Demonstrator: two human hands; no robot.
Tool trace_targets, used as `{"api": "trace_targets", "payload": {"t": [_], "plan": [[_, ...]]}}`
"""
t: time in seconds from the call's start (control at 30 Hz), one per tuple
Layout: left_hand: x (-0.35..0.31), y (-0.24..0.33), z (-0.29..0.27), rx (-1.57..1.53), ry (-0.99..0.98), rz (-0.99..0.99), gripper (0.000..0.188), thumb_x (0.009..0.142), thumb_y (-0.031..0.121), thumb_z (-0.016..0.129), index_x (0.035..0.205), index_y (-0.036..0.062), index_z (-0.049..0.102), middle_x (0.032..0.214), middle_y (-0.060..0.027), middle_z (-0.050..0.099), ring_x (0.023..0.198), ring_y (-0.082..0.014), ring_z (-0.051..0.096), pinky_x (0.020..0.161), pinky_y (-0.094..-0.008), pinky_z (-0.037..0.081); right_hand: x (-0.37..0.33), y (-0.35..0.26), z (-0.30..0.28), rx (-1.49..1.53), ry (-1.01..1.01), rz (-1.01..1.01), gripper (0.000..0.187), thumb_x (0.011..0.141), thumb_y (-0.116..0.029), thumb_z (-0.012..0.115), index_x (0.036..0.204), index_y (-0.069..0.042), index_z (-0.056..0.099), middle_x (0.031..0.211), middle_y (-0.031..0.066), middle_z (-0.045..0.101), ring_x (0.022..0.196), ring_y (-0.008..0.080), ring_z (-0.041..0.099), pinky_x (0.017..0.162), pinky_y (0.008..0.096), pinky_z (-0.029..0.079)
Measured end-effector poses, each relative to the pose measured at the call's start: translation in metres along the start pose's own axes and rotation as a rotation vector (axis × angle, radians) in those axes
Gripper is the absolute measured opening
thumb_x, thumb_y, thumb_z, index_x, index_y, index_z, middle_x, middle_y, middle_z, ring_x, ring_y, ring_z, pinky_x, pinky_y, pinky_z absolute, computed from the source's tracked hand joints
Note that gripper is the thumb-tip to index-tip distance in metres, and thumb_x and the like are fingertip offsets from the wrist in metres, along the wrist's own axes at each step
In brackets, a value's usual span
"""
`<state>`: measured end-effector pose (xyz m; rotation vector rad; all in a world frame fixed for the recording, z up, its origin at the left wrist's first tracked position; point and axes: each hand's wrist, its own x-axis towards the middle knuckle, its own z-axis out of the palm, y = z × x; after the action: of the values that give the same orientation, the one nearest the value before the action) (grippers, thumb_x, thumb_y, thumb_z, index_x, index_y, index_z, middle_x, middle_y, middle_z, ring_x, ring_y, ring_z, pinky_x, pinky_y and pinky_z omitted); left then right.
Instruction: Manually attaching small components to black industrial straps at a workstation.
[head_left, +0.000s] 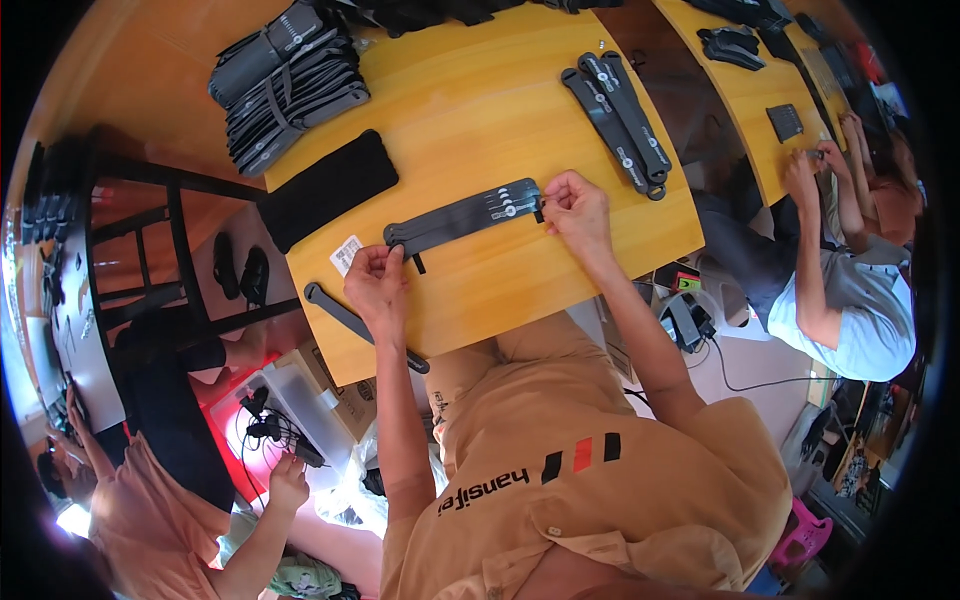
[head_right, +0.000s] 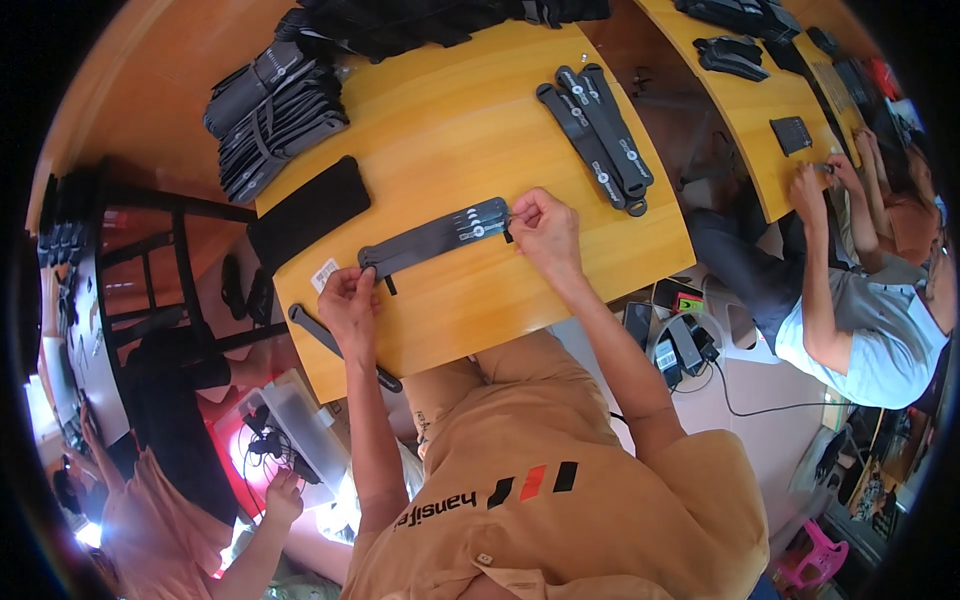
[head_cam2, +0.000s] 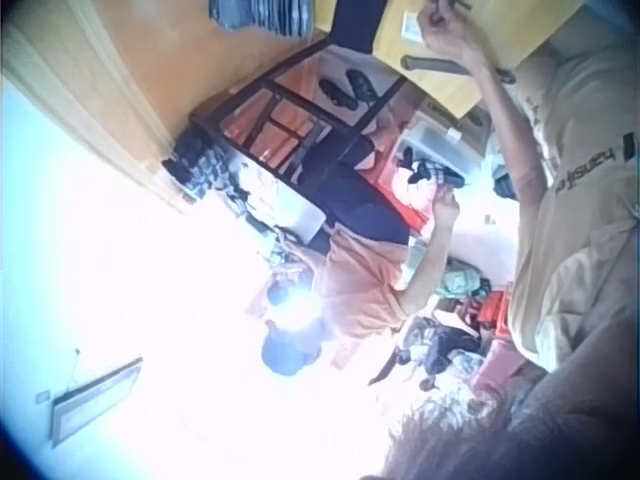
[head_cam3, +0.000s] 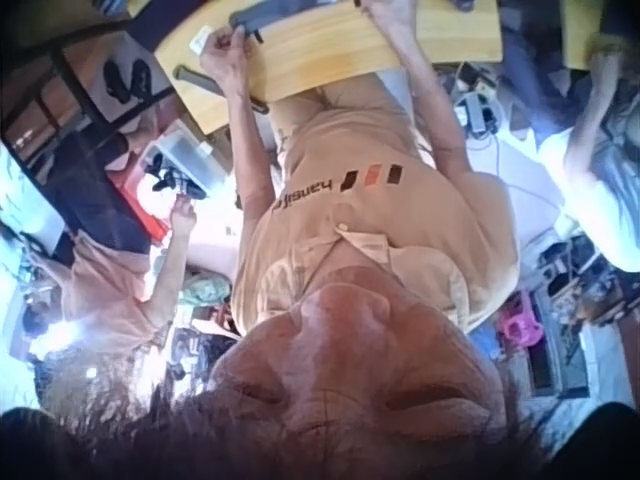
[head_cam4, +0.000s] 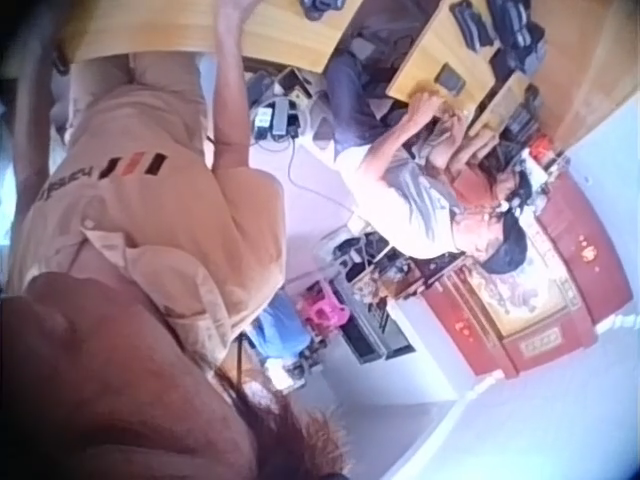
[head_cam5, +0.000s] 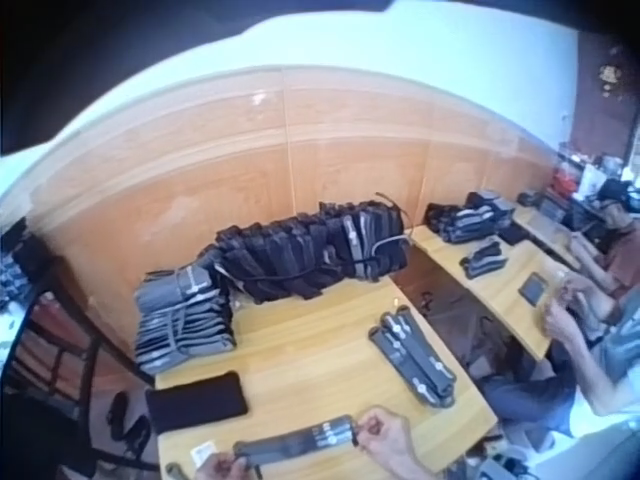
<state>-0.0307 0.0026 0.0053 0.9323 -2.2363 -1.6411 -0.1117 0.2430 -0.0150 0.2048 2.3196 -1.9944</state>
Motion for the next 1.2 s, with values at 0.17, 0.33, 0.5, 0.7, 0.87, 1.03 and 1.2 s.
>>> {"api": "trace_targets", "payload": {"t": [0.17,0.33,0.5,0.7,0.87,1.03,1.2], "plan": [[0.0014,-0.0018,-0.0002,0.021,0.009,0.008,0.014,0.079,0.010,0.067,0.077,-0.0005,0.058,0.059,-0.0021,0.055,0.047,-0.0074,0.050,0.041,-0.0207,0.042,-0.0018,-0.0044,0.0011,-0.034,0.006,-0.005,0.010,0.070,0.008,0.059,0.076,0.000,0.056,0.061,0.0028,0.055,0.049,0.0071,0.053,0.039,0.0218,0.044],[0.0005,-0.0009,0.0006,0.009,0.004,0.012,0.014,0.079,0.010,0.067,0.076,-0.0004,0.058,0.058,-0.0024,0.055,0.046,-0.0072,0.049,0.041,-0.0209,0.040,-0.0037,-0.0047,0.0003,-0.056,-0.003,0.003,0.012,0.072,0.008,0.057,0.079,-0.001,0.055,0.063,0.0005,0.054,0.049,0.0053,0.052,0.040,0.0194,0.043],[-0.0022,0.0010,0.0001,0.026,0.017,0.023,0.014,0.079,0.009,0.067,0.075,-0.0006,0.057,0.057,-0.0028,0.054,0.044,-0.0074,0.048,0.040,-0.0212,0.038,-0.0057,-0.0010,0.0050,-0.142,0.045,-0.103,0.009,0.070,0.006,0.060,0.075,0.000,0.055,0.059,0.0030,0.054,0.049,0.0077,0.052,0.043,0.0214,0.043],[-0.0006,0.0007,0.0021,0.051,0.003,0.024,0.014,0.079,0.008,0.067,0.075,-0.0014,0.057,0.057,-0.0030,0.054,0.044,-0.0079,0.047,0.040,-0.0218,0.036,-0.0061,-0.0037,0.0043,-0.262,0.088,-0.257,0.008,0.068,0.005,0.059,0.073,0.000,0.055,0.058,0.0005,0.054,0.050,0.0058,0.050,0.042,0.0213,0.040],[0.0002,0.0023,0.0022,0.025,0.016,0.045,0.014,0.080,0.009,0.066,0.075,-0.0007,0.057,0.057,-0.0022,0.054,0.044,-0.0074,0.046,0.040,-0.0210,0.036,-0.0057,-0.0090,0.0062,-0.209,0.065,-0.168,0.007,0.068,0.005,0.058,0.072,0.000,0.056,0.058,0.0004,0.053,0.051,0.0058,0.049,0.045,0.0227,0.042],[0.0019,-0.0042,0.0028,0.037,0.033,0.060,0.014,0.080,0.010,0.067,0.076,0.0000,0.058,0.058,-0.0018,0.053,0.044,-0.0073,0.046,0.040,-0.0206,0.036,-0.0060,-0.0058,0.0079,-0.324,0.094,-0.267,0.008,0.065,0.004,0.060,0.071,0.001,0.056,0.061,0.0092,0.056,0.052,0.0170,0.056,0.050,0.0282,0.045],[0.0011,-0.0041,0.0047,0.149,0.079,0.101,0.015,0.076,0.010,0.068,0.073,-0.0021,0.059,0.057,-0.0065,0.057,0.045,-0.0119,0.050,0.045,-0.0259,0.040,-0.0077,-0.0050,0.0077,-0.360,0.101,-0.294,0.009,0.065,0.004,0.060,0.071,0.001,0.056,0.065,0.0111,0.056,0.054,0.0203,0.057,0.051,0.0304,0.045]]}}
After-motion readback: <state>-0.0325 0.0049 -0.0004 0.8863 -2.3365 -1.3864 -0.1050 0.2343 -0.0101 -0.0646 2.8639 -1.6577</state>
